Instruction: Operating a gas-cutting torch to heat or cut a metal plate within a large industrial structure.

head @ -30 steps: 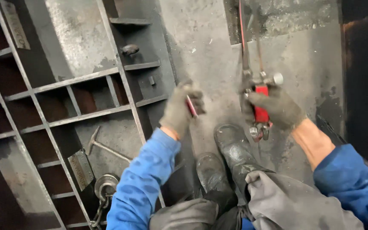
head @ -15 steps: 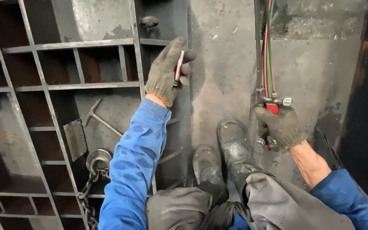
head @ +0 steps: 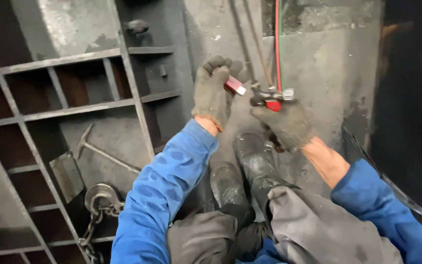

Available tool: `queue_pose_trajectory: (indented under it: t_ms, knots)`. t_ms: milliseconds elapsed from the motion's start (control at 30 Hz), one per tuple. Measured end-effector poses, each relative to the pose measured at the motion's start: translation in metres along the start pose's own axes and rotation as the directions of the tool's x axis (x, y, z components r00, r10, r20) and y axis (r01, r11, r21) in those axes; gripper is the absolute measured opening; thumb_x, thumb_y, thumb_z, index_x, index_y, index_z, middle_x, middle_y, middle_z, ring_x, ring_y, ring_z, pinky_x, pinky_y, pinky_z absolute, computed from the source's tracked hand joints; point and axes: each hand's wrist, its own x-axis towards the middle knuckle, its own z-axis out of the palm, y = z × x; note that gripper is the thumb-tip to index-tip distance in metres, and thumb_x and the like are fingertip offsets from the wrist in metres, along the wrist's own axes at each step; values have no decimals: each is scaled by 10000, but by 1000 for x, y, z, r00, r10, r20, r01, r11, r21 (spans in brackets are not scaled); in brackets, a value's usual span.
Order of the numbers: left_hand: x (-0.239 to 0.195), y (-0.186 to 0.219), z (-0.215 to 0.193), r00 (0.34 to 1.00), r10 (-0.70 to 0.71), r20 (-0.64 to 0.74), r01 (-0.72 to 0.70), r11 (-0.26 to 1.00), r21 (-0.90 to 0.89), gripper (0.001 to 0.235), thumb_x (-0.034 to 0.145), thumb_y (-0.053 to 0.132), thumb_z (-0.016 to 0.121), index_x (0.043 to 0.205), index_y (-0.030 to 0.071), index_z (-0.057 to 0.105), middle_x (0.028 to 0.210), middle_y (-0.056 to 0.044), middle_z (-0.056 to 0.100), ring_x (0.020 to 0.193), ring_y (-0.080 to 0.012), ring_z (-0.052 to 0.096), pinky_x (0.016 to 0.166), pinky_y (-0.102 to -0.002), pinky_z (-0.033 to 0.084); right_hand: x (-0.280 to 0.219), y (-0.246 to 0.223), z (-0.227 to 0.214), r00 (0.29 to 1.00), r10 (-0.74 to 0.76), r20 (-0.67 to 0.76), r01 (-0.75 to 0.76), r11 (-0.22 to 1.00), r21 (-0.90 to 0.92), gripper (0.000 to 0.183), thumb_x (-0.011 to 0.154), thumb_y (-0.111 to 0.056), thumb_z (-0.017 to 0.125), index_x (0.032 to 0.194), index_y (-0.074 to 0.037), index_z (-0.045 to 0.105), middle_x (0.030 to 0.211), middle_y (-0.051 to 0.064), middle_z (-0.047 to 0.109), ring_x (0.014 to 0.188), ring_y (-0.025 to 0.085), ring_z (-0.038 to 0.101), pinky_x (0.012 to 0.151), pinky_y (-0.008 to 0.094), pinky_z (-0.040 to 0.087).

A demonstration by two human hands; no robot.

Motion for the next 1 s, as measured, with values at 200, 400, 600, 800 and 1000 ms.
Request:
queue_pose_trajectory:
  t_ms: [200, 400, 600, 800, 1000]
  knots:
    - [-40, 4, 18, 997, -64, 32, 41, 881, 471, 287, 1003, 155, 567, 1248, 6, 564, 1039, -122, 698, 863, -198, 640, 757, -332, 562, -9, -12, -4, 996, -77, 35, 76, 996, 36, 214, 855, -264, 769, 957, -80, 731, 617, 24, 647, 515, 93, 605, 459, 297, 494]
    - [-57, 13, 4, 940, -304, 154, -5, 439, 898, 434, 1005, 402, 602, 1160, 4, 682, 704, -41, 671, 610, -105, 644, 579, -283, 538, -2, -7, -13, 1000, 0, 8, -2, 978, 210, 194, 872, -222, 755, 882, -33, 713, 605, 14, 599, 486, 92, 557, 432, 308, 455]
    - [-52, 25, 8, 877, -428, 219, -33, 401, 916, 423, 986, 388, 611, 1183, 22, 690, 761, -58, 687, 600, -109, 647, 507, -261, 532, -4, 0, -13, 998, -32, 47, 20, 970, 243, 155, 905, -166, 718, 905, -15, 682, 596, 9, 582, 478, 86, 536, 431, 296, 443]
    - [5, 52, -24, 967, -211, 145, 67, 754, 654, 365, 943, 238, 593, 1239, 24, 584, 930, -108, 767, 670, -130, 719, 474, -287, 560, -18, 14, -15, 993, 10, 118, -45, 956, 289, 209, 888, -138, 666, 1074, -62, 722, 567, -3, 526, 443, 92, 478, 399, 294, 388]
    - [24, 71, -40, 997, -67, 38, 48, 928, 370, 412, 991, 292, 530, 1278, 30, 667, 797, -52, 659, 574, -121, 586, 496, -264, 486, -24, 29, -13, 985, 106, 134, -126, 980, 152, 231, 885, -146, 659, 1084, -61, 740, 586, 9, 540, 460, 103, 490, 395, 312, 416]
